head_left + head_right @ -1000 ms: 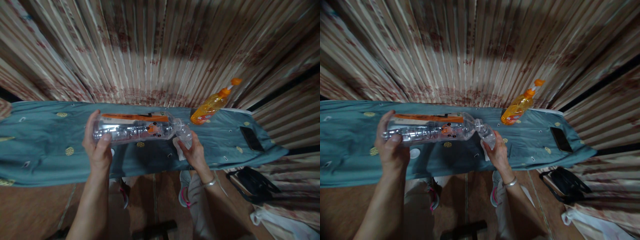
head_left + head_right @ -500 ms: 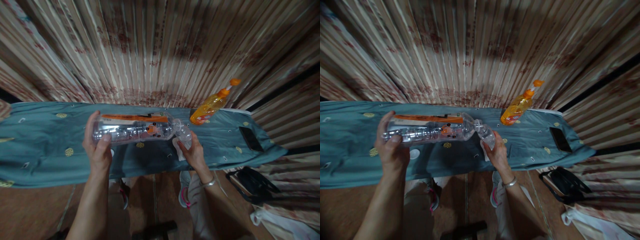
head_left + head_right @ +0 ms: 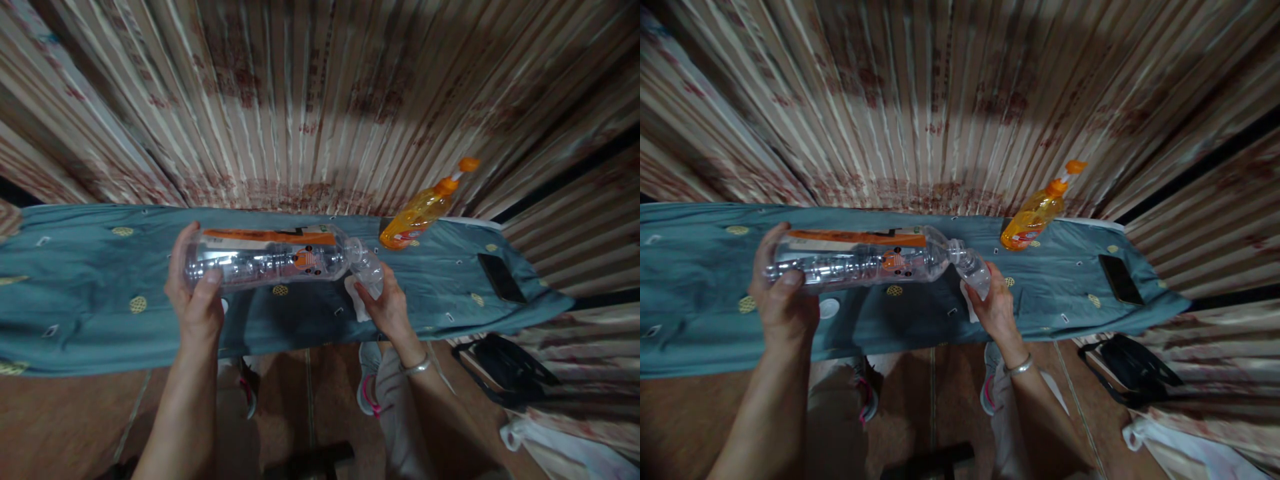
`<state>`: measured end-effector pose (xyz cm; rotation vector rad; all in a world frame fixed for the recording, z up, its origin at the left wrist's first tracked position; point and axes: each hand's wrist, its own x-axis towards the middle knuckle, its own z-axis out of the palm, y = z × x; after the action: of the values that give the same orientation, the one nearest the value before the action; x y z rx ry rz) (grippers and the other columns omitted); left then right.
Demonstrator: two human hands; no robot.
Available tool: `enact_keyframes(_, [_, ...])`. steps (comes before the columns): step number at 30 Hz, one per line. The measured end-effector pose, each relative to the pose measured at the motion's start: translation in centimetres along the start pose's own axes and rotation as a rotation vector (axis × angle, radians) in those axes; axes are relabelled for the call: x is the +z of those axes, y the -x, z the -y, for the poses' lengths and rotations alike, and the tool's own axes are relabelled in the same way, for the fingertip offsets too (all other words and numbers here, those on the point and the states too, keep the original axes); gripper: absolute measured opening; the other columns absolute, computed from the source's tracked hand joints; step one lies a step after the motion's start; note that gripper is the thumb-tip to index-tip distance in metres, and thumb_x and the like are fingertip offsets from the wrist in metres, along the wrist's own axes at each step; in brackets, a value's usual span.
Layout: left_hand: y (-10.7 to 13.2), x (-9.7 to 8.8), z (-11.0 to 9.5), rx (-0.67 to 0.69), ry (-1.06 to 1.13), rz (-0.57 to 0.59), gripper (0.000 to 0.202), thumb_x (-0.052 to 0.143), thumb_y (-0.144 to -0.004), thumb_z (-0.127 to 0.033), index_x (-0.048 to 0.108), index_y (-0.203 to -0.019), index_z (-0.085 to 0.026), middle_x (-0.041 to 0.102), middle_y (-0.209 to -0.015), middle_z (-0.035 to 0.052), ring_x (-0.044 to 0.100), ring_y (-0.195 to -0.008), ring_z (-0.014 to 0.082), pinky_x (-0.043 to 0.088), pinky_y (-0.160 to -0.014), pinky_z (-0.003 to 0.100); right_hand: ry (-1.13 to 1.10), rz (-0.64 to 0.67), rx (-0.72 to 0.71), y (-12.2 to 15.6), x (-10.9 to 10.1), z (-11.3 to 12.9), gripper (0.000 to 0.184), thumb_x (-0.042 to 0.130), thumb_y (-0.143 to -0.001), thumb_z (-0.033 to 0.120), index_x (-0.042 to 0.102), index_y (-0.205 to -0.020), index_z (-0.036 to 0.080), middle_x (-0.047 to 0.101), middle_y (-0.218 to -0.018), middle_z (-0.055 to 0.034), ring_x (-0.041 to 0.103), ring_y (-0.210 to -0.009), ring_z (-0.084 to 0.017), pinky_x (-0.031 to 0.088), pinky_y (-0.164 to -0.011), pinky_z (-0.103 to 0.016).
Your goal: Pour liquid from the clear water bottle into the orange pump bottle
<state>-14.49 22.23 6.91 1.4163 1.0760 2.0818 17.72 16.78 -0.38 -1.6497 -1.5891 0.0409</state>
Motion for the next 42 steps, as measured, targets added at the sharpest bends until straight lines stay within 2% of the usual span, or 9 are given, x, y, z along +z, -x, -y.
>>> enact_keyframes(6, [0.0, 0.04, -0.03, 0.005, 0.018, 0.008, 0.073, 0.079, -0.062, -0.055, 0.072, -0.128, -0.023, 0.068, -0.117, 0.0035, 0.06, -0.106, 0.0251, 0.047, -0.096, 0.04, -0.014, 0.009, -0.007, 0.04, -0.05, 0.01, 0.06, 0.062, -0.092, 0.055, 0.052, -0.139, 0.018, 0.072, -0.126, -0.0165, 0.072, -0.113, -0.031, 0.06, -0.094, -0.047])
enact_keyframes(14, [0.12, 0.0, -0.1, 0.0, 0.005, 0.014, 0.073, 0.077, -0.064, -0.053, 0.07, -0.131, -0.024, 0.068, -0.124, 0.0036, 0.061, -0.111, 0.0269, 0.046, -0.102, 0.042, 0.01, 0.0, -0.012, 0.02, 0.02, -0.02, 0.061, 0.061, -0.092, 0.057, 0.052, -0.138, 0.018, 0.073, -0.124, -0.0171, 0.073, -0.112, -0.032, 0.061, -0.093, -0.047])
enact_keyframes(19, [0.08, 0.01, -0.12, 0.005, 0.048, 0.015, 0.069, 0.079, -0.064, -0.049, 0.073, -0.128, -0.025, 0.068, -0.12, 0.0019, 0.061, -0.107, 0.0247, 0.045, -0.1, 0.04, 0.001, -0.004, -0.014, 0.07, 0.05, -0.02, 0.063, 0.06, -0.092, 0.058, 0.051, -0.139, 0.017, 0.072, -0.126, -0.0181, 0.072, -0.115, -0.032, 0.061, -0.094, -0.048])
enact_keyframes(24, [-0.03, 0.01, -0.1, 0.017, 0.042, 0.019, 0.069, 0.079, -0.064, -0.05, 0.072, -0.128, -0.024, 0.069, -0.119, 0.0021, 0.061, -0.108, 0.0247, 0.046, -0.1, 0.04, 0.011, 0.002, 0.001, 0.04, -0.04, 0.06, 0.062, 0.06, -0.092, 0.058, 0.052, -0.139, 0.018, 0.073, -0.125, -0.017, 0.072, -0.113, -0.032, 0.061, -0.093, -0.047])
enact_keyframes(30, [0.09, -0.02, -0.06, 0.017, 0.022, 0.016, 0.07, 0.078, -0.065, -0.051, 0.071, -0.129, -0.024, 0.068, -0.124, 0.0036, 0.06, -0.115, 0.028, 0.045, -0.105, 0.045, 0.011, -0.006, -0.024, 0.08, 0.03, -0.08, 0.06, 0.06, -0.093, 0.057, 0.052, -0.138, 0.018, 0.072, -0.125, -0.0172, 0.073, -0.111, -0.031, 0.062, -0.091, -0.046])
enact_keyframes(34, [0.1, -0.1, 0.03, -0.025, 0.044, 0.009, 0.073, 0.081, -0.061, -0.054, 0.072, -0.128, -0.026, 0.069, -0.122, 0.0026, 0.061, -0.111, 0.0277, 0.045, -0.105, 0.045, 0.019, -0.003, -0.031, 0.13, 0.1, -0.2, 0.061, 0.059, -0.093, 0.057, 0.051, -0.139, 0.017, 0.072, -0.125, -0.0173, 0.073, -0.11, -0.031, 0.061, -0.091, -0.046])
enact_keyframes(38, [0.04, -0.15, 0.08, -0.005, 0.054, 0.019, 0.071, 0.081, -0.063, -0.052, 0.073, -0.128, -0.027, 0.069, -0.119, 0.0007, 0.061, -0.107, 0.0244, 0.045, -0.101, 0.041, 0.021, -0.003, -0.025, 0.11, 0.06, -0.14, 0.061, 0.059, -0.093, 0.058, 0.051, -0.139, 0.018, 0.072, -0.125, -0.0169, 0.072, -0.111, -0.031, 0.061, -0.092, -0.046])
enact_keyframes(42, [0.1, -0.1, 0.09, 0.017, 0.019, 0.022, 0.072, 0.079, -0.065, -0.054, 0.071, -0.13, -0.025, 0.069, -0.122, 0.0024, 0.061, -0.11, 0.0272, 0.046, -0.103, 0.044, 0.011, 0.011, -0.009, 0.1, -0.04, 0.04, 0.061, 0.059, -0.093, 0.058, 0.051, -0.139, 0.019, 0.072, -0.126, -0.0162, 0.072, -0.112, -0.031, 0.061, -0.092, -0.045])
